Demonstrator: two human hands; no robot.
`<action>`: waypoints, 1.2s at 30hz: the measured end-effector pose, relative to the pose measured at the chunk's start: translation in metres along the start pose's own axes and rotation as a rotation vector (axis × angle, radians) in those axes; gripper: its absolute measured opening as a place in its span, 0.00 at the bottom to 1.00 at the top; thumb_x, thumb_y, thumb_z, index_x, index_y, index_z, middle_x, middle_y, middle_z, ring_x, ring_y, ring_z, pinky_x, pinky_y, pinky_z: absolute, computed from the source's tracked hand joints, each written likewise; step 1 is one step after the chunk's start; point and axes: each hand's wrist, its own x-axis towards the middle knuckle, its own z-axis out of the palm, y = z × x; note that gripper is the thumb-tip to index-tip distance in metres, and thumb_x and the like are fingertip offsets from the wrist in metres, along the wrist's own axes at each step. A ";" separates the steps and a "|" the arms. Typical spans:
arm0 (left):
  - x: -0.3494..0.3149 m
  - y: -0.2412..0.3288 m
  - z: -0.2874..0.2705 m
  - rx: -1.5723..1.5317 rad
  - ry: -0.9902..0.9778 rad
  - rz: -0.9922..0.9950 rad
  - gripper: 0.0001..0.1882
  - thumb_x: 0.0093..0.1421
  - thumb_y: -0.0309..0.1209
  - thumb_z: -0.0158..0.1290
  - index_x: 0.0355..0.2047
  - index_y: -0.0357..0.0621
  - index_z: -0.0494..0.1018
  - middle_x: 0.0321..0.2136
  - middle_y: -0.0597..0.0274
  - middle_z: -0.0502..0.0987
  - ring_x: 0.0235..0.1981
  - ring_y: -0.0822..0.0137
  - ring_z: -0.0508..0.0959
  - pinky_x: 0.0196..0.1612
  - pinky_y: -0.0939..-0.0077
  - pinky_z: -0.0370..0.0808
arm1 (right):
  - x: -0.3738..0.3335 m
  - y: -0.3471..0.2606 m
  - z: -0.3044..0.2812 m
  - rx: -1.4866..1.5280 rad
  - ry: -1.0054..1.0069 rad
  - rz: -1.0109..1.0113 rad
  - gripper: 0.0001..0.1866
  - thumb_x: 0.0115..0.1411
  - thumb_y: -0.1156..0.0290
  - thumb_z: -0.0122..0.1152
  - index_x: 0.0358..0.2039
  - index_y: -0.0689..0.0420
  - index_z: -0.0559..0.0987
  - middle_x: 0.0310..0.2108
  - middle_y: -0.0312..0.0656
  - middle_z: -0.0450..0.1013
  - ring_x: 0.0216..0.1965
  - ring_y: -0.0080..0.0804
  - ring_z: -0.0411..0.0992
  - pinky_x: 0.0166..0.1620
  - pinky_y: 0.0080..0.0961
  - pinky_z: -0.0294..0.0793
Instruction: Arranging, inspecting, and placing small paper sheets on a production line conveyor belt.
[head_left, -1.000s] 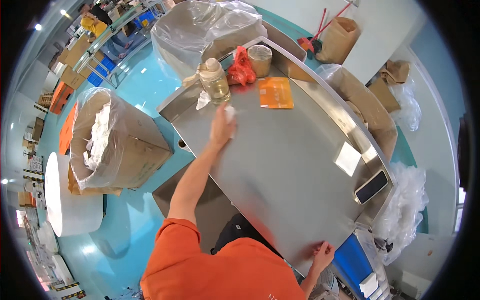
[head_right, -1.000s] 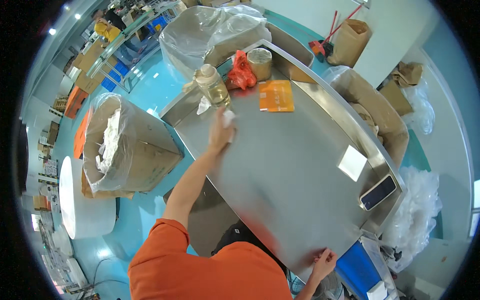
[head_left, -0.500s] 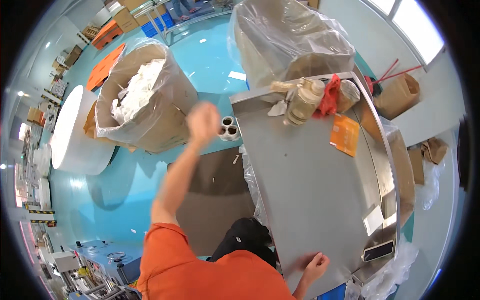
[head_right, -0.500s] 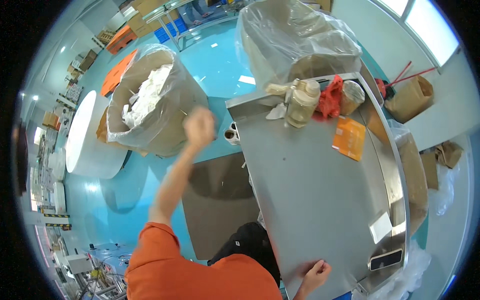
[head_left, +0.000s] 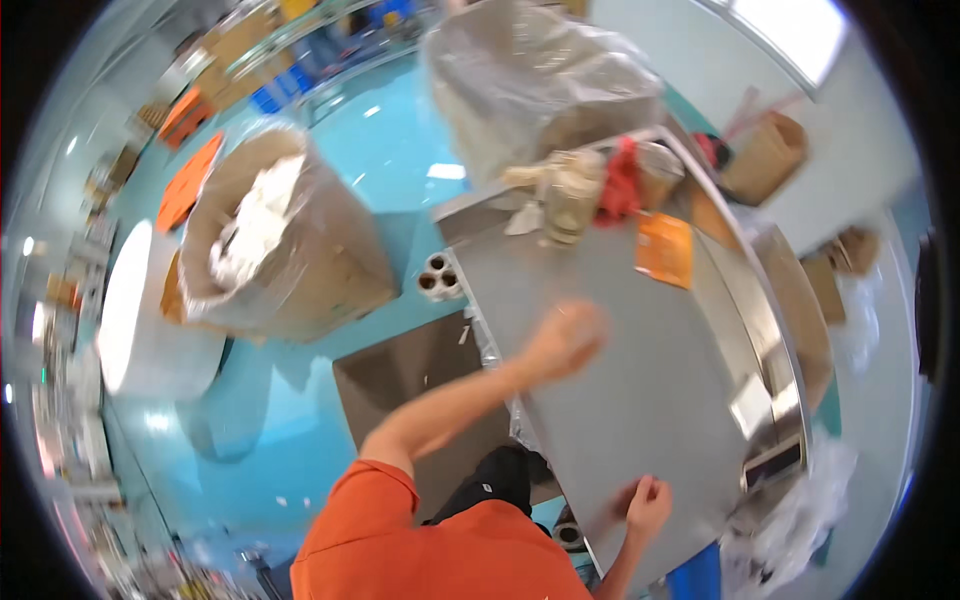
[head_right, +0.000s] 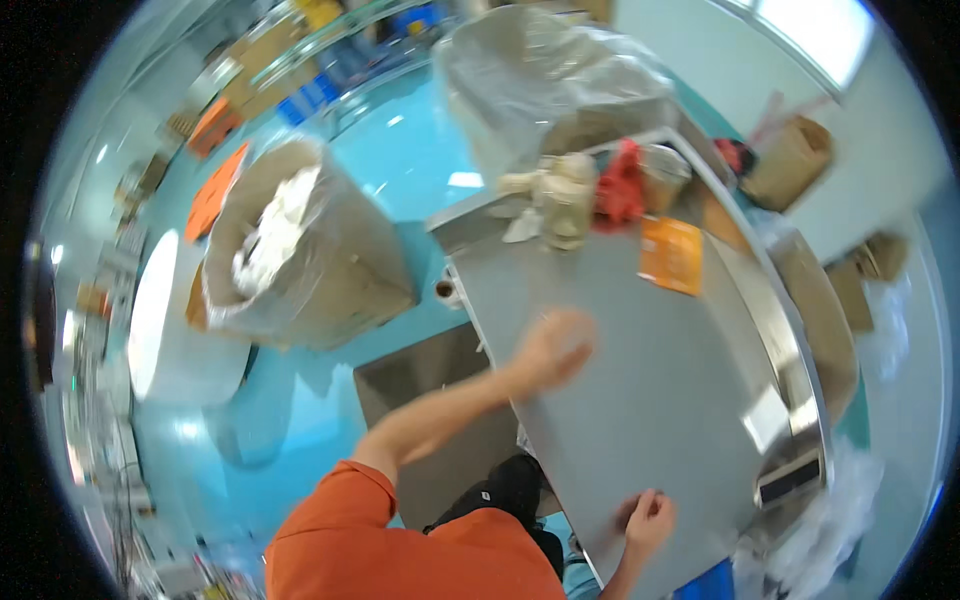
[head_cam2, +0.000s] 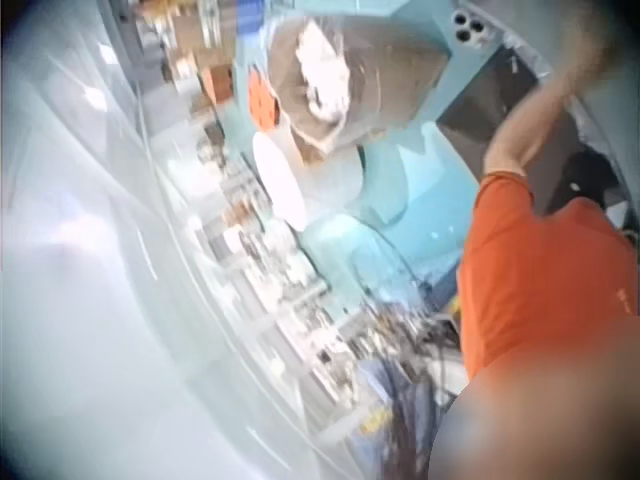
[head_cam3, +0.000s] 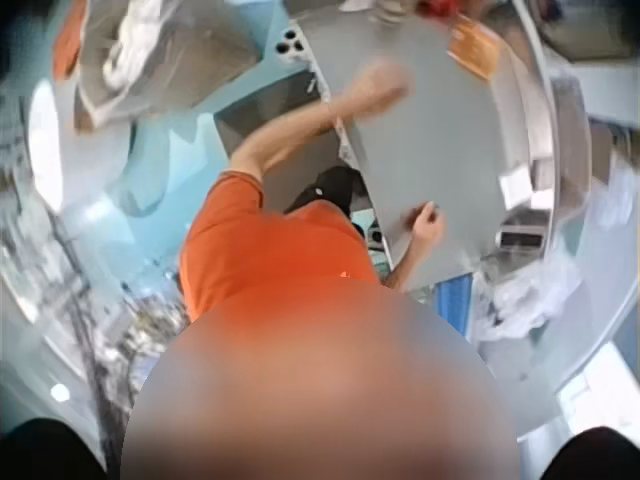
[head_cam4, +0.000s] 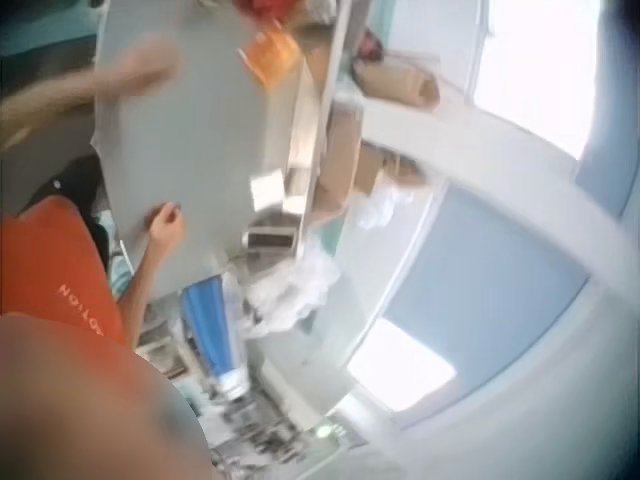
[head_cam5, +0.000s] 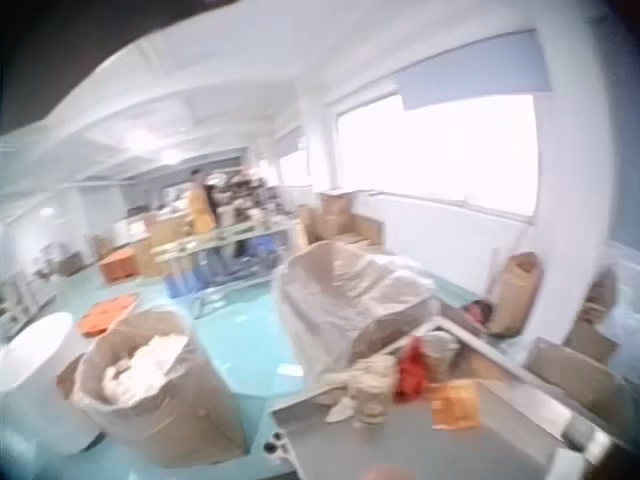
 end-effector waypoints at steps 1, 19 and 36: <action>-0.013 0.043 0.044 -0.178 -0.142 0.190 0.15 0.51 0.26 0.59 0.41 0.43 0.74 0.43 0.51 0.74 0.47 0.50 0.74 0.52 0.55 0.72 | -0.009 0.001 0.001 0.064 0.035 -0.046 0.14 0.61 0.64 0.61 0.24 0.61 0.74 0.24 0.44 0.71 0.25 0.35 0.68 0.31 0.32 0.69; -0.173 0.593 0.063 -1.213 -1.167 1.253 0.17 0.53 0.29 0.59 0.45 0.42 0.73 0.48 0.52 0.73 0.48 0.50 0.73 0.50 0.60 0.70 | -0.421 -0.094 -0.189 0.339 1.139 0.956 0.17 0.62 0.68 0.61 0.49 0.61 0.73 0.39 0.46 0.74 0.39 0.35 0.75 0.42 0.30 0.75; -0.207 0.676 0.061 -0.822 -1.474 1.164 0.25 0.64 0.44 0.52 0.56 0.41 0.71 0.52 0.46 0.75 0.56 0.54 0.72 0.60 0.64 0.65 | -0.506 0.054 -0.212 -0.462 1.146 1.292 0.25 0.62 0.50 0.56 0.41 0.63 0.78 0.65 0.62 0.52 0.68 0.61 0.45 0.62 0.63 0.44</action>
